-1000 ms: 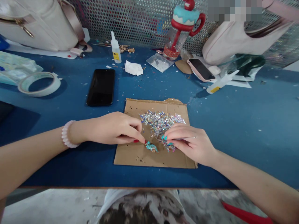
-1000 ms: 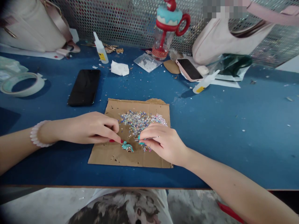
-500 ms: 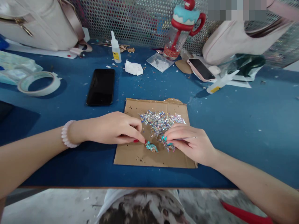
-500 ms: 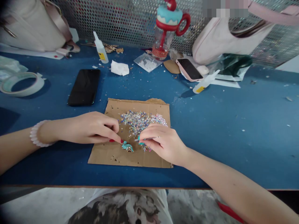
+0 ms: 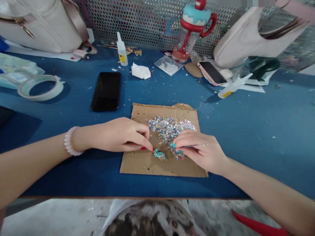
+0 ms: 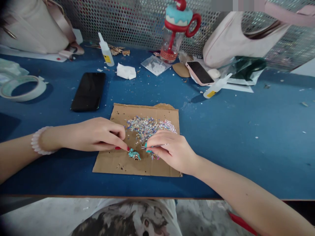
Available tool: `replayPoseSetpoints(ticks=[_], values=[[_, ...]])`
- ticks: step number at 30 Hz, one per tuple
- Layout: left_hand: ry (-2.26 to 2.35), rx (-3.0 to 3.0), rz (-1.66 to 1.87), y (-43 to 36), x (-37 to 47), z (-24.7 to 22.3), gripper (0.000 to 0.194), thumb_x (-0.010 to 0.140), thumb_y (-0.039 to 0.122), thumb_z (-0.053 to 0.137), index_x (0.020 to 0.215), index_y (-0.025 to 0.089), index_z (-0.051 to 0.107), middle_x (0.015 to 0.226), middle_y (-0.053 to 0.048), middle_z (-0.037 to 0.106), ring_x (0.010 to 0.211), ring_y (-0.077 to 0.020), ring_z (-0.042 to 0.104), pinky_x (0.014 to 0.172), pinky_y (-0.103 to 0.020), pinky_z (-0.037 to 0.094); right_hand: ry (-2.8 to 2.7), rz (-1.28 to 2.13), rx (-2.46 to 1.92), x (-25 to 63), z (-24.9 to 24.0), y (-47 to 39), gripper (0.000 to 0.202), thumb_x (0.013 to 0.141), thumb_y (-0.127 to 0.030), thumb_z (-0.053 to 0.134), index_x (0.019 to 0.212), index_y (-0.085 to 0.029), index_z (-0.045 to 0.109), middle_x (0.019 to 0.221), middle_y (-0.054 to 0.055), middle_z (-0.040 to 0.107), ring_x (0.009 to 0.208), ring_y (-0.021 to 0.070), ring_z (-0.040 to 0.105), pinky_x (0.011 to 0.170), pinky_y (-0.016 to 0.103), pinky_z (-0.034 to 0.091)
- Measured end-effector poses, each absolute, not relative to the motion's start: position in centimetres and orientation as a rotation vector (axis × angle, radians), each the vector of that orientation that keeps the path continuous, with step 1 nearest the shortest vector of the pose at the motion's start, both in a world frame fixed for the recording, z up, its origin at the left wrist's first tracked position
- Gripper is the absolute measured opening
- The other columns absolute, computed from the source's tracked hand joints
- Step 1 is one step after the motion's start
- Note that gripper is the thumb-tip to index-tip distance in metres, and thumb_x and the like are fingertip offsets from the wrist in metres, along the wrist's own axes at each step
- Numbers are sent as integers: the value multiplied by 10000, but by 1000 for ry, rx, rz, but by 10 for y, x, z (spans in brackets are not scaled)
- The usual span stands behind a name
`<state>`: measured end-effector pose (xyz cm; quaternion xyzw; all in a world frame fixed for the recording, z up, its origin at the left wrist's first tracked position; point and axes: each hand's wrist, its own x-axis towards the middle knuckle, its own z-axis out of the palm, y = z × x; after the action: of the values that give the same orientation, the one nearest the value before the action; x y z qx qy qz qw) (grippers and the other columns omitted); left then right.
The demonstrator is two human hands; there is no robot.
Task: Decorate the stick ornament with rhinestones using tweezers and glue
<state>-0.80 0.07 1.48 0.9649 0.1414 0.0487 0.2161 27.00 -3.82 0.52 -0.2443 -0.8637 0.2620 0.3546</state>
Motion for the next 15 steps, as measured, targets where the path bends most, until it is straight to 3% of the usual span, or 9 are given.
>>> replayPoseSetpoints(ticks=[15], values=[[385, 2669, 121, 1, -9, 14, 301, 966, 191, 454, 1192, 313, 612, 969, -10, 606, 734, -92, 547, 620, -227, 351, -2231, 697, -631, 270, 5, -39, 129, 936, -168, 540, 860, -184, 643, 759, 39, 710, 746, 155, 680, 695, 314, 580]])
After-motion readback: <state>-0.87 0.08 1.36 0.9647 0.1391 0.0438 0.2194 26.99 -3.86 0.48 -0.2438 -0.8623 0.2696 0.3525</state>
